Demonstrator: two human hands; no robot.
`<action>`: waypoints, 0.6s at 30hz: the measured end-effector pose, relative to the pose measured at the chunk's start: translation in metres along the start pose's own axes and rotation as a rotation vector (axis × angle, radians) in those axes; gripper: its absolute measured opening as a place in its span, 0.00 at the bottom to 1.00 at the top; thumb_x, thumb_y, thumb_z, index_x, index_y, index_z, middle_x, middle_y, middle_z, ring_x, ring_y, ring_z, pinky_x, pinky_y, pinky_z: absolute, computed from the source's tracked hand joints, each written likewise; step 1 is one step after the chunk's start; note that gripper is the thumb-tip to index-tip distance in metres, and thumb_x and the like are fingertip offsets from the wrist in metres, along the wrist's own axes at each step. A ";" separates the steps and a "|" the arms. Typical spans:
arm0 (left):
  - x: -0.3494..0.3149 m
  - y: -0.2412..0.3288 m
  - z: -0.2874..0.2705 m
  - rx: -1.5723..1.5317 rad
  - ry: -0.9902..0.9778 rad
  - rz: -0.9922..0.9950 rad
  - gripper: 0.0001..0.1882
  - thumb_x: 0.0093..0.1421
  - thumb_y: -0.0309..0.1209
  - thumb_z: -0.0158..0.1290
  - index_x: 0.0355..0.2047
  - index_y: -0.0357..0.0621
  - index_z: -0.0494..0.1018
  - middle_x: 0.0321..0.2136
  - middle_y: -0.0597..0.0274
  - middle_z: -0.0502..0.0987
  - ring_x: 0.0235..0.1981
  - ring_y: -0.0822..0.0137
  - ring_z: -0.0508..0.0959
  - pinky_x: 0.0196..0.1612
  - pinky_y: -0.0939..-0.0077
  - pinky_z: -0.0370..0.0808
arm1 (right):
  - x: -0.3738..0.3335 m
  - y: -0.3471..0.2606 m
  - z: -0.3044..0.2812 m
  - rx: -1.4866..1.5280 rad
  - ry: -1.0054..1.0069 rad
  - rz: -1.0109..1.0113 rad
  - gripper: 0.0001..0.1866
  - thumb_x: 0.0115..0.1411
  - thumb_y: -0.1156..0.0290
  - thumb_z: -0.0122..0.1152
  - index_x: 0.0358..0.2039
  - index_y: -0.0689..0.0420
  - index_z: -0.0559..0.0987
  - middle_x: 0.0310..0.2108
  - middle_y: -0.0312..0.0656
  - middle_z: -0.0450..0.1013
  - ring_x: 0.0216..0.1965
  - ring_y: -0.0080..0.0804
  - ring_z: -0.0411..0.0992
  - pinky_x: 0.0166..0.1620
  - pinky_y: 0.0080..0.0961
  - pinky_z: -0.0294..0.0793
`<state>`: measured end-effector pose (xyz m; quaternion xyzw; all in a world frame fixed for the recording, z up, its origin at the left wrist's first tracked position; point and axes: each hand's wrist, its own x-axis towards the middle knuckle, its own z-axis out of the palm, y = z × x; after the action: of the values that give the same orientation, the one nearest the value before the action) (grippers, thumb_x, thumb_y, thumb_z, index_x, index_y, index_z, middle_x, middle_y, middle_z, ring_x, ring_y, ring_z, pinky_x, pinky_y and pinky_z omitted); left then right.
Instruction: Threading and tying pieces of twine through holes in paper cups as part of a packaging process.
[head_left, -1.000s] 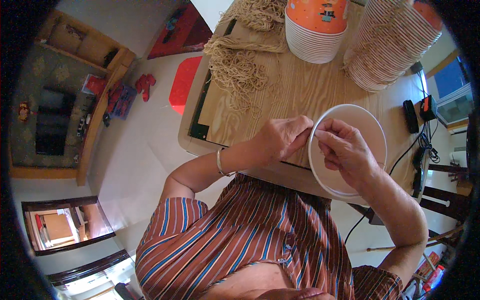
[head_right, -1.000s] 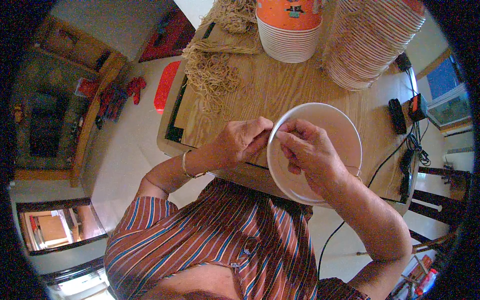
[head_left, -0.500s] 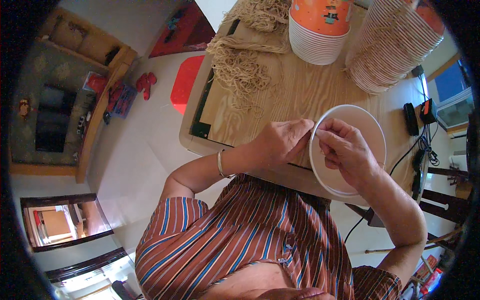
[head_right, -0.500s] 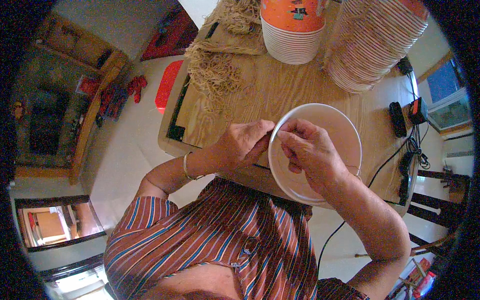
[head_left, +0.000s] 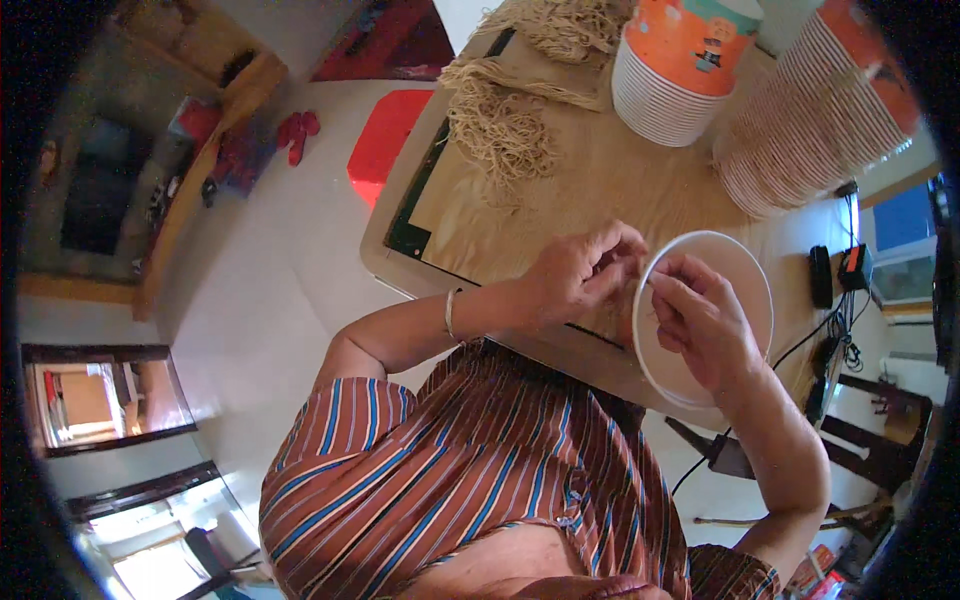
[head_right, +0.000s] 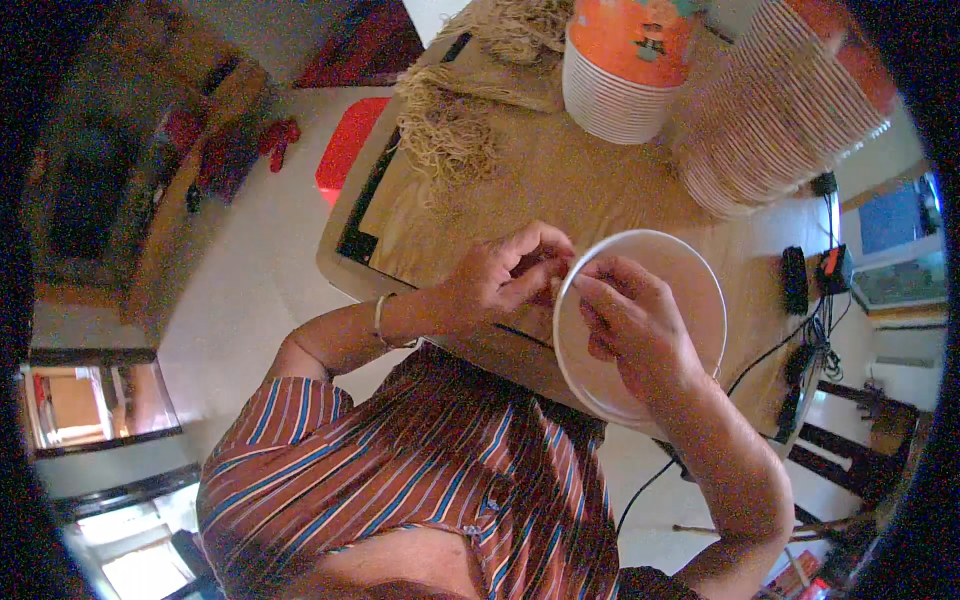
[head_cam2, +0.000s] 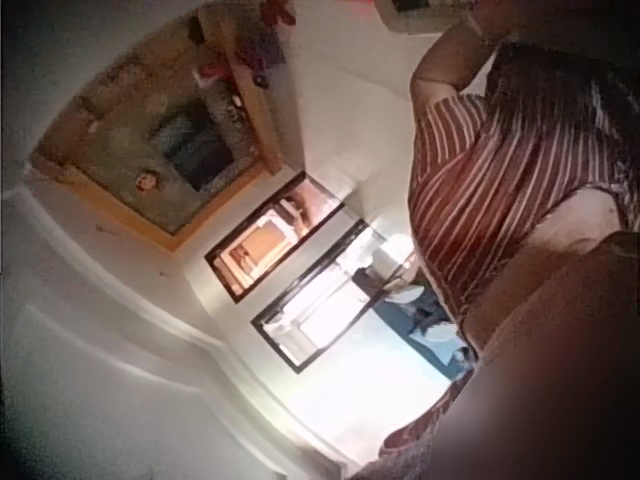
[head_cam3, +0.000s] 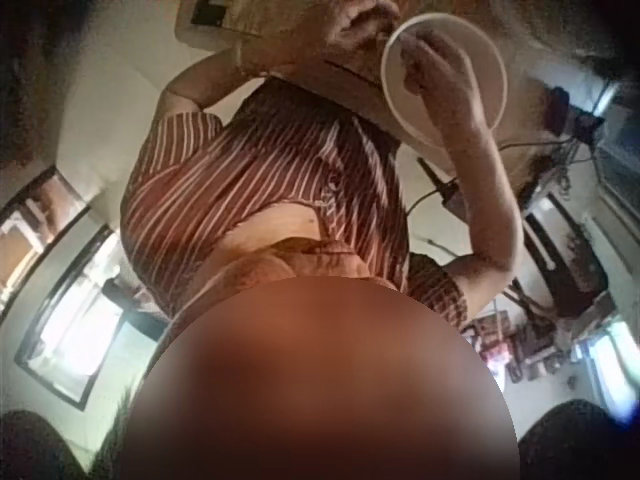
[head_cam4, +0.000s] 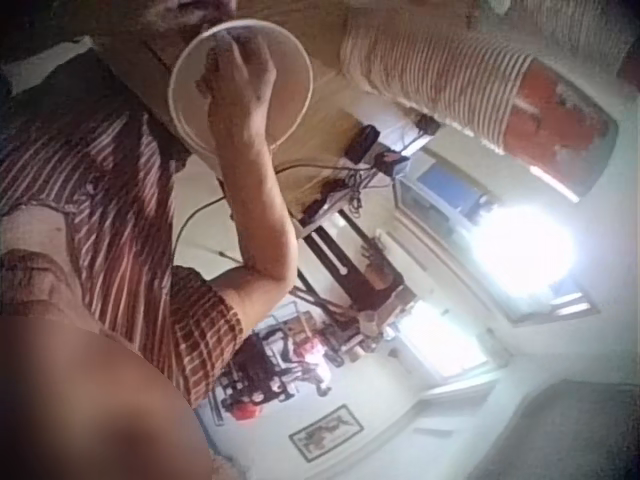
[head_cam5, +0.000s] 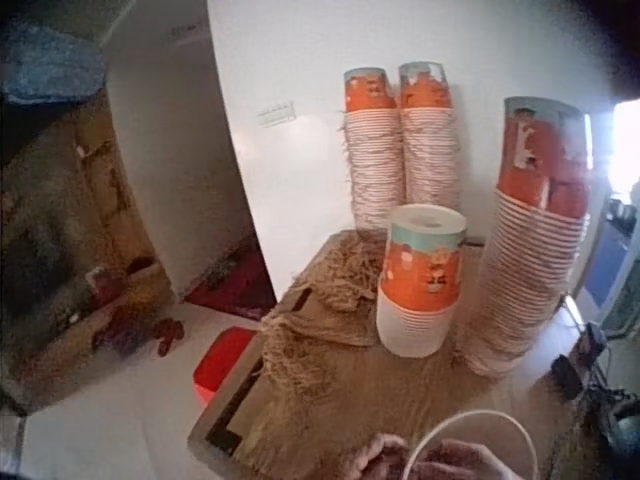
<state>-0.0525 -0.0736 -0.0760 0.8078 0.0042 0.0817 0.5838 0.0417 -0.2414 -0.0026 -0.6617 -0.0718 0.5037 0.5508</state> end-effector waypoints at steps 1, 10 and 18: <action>-0.002 -0.001 0.001 -0.043 0.023 0.067 0.11 0.63 0.27 0.47 0.46 0.41 0.67 0.39 0.55 0.75 0.37 0.65 0.78 0.37 0.72 0.75 | 0.000 0.000 0.001 0.025 -0.005 0.007 0.07 0.62 0.67 0.55 0.34 0.57 0.73 0.20 0.29 0.63 0.18 0.15 0.60 0.18 0.14 0.58; -0.011 -0.015 0.009 0.117 0.195 0.415 0.10 0.60 0.26 0.52 0.42 0.40 0.70 0.38 0.53 0.74 0.41 0.53 0.77 0.41 0.65 0.74 | -0.002 -0.005 0.008 0.033 -0.006 0.038 0.05 0.62 0.69 0.55 0.34 0.55 0.72 0.21 0.29 0.63 0.19 0.14 0.59 0.19 0.13 0.58; -0.011 -0.011 0.011 0.032 0.277 0.393 0.06 0.60 0.26 0.51 0.38 0.41 0.68 0.33 0.53 0.73 0.35 0.51 0.77 0.37 0.64 0.73 | -0.002 -0.004 0.016 0.053 0.065 0.081 0.03 0.62 0.70 0.54 0.34 0.54 0.72 0.20 0.29 0.63 0.17 0.14 0.59 0.17 0.13 0.58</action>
<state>-0.0614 -0.0817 -0.0913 0.7833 -0.0720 0.3036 0.5377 0.0304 -0.2307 0.0035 -0.6653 -0.0134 0.5054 0.5493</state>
